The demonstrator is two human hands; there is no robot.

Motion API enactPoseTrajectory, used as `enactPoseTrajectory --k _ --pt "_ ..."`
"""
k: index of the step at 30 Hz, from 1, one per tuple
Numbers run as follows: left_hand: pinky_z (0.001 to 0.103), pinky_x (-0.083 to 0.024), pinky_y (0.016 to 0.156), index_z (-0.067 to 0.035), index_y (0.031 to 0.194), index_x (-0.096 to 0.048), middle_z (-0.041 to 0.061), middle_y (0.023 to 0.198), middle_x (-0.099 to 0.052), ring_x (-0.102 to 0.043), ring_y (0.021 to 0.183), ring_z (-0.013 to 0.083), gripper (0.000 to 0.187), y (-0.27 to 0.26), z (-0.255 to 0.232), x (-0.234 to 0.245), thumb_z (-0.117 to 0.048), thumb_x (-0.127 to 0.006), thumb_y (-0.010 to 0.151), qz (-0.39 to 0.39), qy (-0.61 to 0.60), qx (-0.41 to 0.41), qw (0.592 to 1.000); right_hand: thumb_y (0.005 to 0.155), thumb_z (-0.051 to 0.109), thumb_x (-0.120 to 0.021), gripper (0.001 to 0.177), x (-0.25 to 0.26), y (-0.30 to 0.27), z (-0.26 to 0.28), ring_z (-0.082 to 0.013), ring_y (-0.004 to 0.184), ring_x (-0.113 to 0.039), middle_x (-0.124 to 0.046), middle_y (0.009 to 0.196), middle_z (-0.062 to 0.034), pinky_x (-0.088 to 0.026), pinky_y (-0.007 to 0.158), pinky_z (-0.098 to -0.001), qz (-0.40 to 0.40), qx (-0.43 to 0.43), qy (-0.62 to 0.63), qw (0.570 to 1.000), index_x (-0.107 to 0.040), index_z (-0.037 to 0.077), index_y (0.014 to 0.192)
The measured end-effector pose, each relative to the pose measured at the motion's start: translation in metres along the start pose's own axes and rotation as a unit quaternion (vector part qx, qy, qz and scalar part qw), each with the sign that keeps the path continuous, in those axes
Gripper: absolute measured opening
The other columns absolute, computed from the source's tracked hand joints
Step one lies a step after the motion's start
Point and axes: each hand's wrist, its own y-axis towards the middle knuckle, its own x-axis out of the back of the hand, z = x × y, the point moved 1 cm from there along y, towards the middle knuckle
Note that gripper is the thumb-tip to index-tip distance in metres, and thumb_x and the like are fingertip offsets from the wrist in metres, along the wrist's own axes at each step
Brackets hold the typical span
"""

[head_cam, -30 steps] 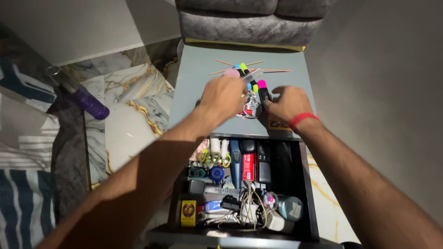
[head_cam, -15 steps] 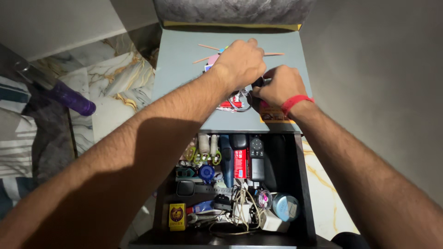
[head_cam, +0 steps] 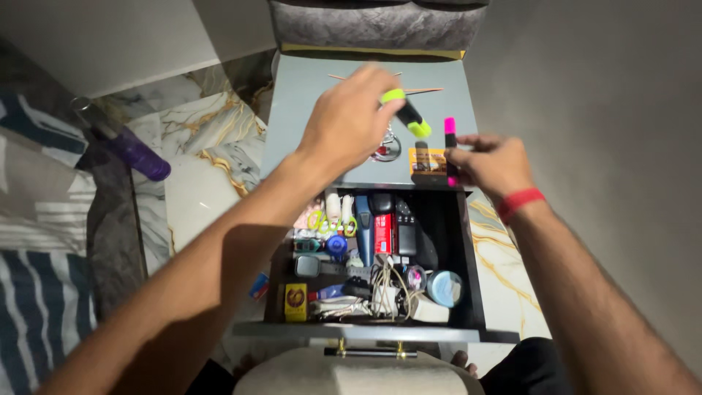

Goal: The person sits on the floor and organizes a cluttered bedside drawer by moving various small items from the drawer surface into the drawer interior. They handle remote controls, a box of matches, scissors, pens, and other miscellaneous objects, placing them inside the drawer.

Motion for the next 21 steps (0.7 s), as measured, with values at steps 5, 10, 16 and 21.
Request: enactPoseTrajectory --k 5,10,16,21 --pt "0.034 -0.054 0.06 -0.003 0.097 -0.069 0.012 0.067 -0.07 -0.074 0.062 0.0195 0.026 -0.074 -0.006 0.043 -0.028 -0.065 0.097 0.112 -0.151 0.357 0.915 0.086 0.011 -0.074 0.029 -0.014 -0.057 -0.024 -0.0159 0.077 -0.073 -0.078 0.097 -0.0093 -0.062 0.067 -0.0314 0.085 -0.032 0.079 0.993 -0.075 -0.002 0.111" --pt "0.043 -0.059 0.072 -0.008 0.094 -0.081 0.016 0.08 -0.075 -0.076 0.07 0.0305 0.019 -0.153 0.031 0.039 -0.022 -0.068 0.089 0.214 -0.037 0.302 0.928 0.077 0.014 -0.082 0.042 -0.081 -0.106 -0.043 -0.0227 0.073 -0.074 -0.081 0.09 -0.0186 -0.059 0.066 -0.0348 0.11 -0.012 -0.078 0.991 -0.075 -0.003 0.114" --pt "0.041 -0.061 0.085 0.0 0.079 -0.077 0.02 0.076 -0.079 -0.079 0.081 0.032 0.031 -0.201 0.034 0.025 -0.028 -0.068 0.091 0.319 0.018 0.485 0.814 0.069 0.023 -0.084 0.038 -0.141 -0.132 -0.045 -0.0364 0.09 -0.073 -0.076 0.099 -0.0182 -0.058 0.083 -0.0444 0.144 0.185 -0.406 0.883 -0.08 0.01 0.105" --pt "0.048 -0.058 0.086 -0.005 0.09 -0.076 0.022 0.091 -0.075 -0.073 0.093 0.0404 0.013 -0.225 -0.01 0.011 -0.012 -0.072 0.08 0.221 0.071 0.501 0.834 0.072 0.023 -0.079 0.036 -0.152 -0.117 -0.048 -0.0366 0.093 -0.073 -0.076 0.099 -0.0171 -0.058 0.086 -0.0453 0.208 0.198 -0.441 0.85 -0.079 0.015 0.107"
